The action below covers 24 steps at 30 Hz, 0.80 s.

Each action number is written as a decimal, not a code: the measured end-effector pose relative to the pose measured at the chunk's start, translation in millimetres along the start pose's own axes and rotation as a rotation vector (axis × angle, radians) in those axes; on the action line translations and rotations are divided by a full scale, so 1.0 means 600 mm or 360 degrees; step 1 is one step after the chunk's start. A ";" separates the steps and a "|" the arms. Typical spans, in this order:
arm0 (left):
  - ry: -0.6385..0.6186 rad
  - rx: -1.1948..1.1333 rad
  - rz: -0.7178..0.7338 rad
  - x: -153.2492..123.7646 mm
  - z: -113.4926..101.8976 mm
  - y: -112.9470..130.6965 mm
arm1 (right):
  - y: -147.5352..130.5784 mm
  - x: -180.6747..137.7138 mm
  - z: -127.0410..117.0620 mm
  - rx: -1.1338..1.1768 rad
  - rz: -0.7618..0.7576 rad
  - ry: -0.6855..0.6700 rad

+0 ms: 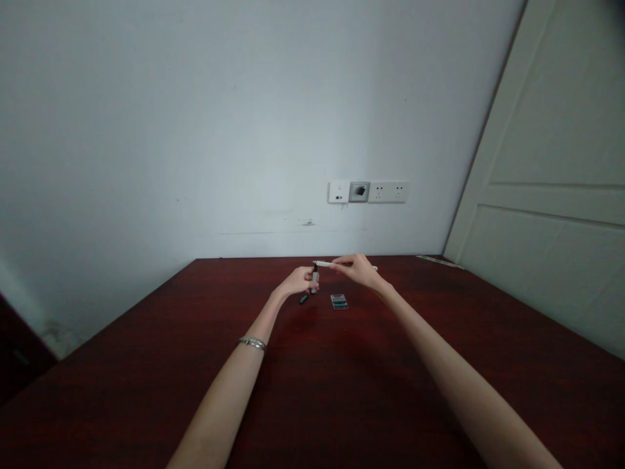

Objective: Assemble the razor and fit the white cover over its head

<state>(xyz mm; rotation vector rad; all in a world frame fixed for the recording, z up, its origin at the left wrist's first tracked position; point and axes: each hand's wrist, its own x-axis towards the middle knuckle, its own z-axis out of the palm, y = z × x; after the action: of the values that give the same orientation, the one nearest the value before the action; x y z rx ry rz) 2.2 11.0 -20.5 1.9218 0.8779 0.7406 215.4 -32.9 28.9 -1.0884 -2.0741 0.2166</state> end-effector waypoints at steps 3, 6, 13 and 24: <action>0.0012 0.0000 -0.0028 -0.003 -0.003 0.001 | 0.008 -0.005 -0.004 0.0025 0.0033 0.0029; 0.0019 -0.0003 -0.0036 0.001 -0.001 -0.001 | 0.000 -0.005 0.001 0.0061 0.0018 0.0006; -0.0012 -0.0027 -0.0012 0.004 0.006 0.004 | -0.016 0.006 0.005 0.0081 -0.0029 -0.0041; 0.0015 -0.0023 -0.0038 0.006 0.002 -0.001 | -0.012 -0.003 -0.001 0.0099 0.0014 -0.0033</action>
<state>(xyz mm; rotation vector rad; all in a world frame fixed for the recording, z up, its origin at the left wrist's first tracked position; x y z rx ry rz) 5.1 13.5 -21.3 1.8938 0.8975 0.7407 211.5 -38.8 31.8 -1.0624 -2.0676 0.2961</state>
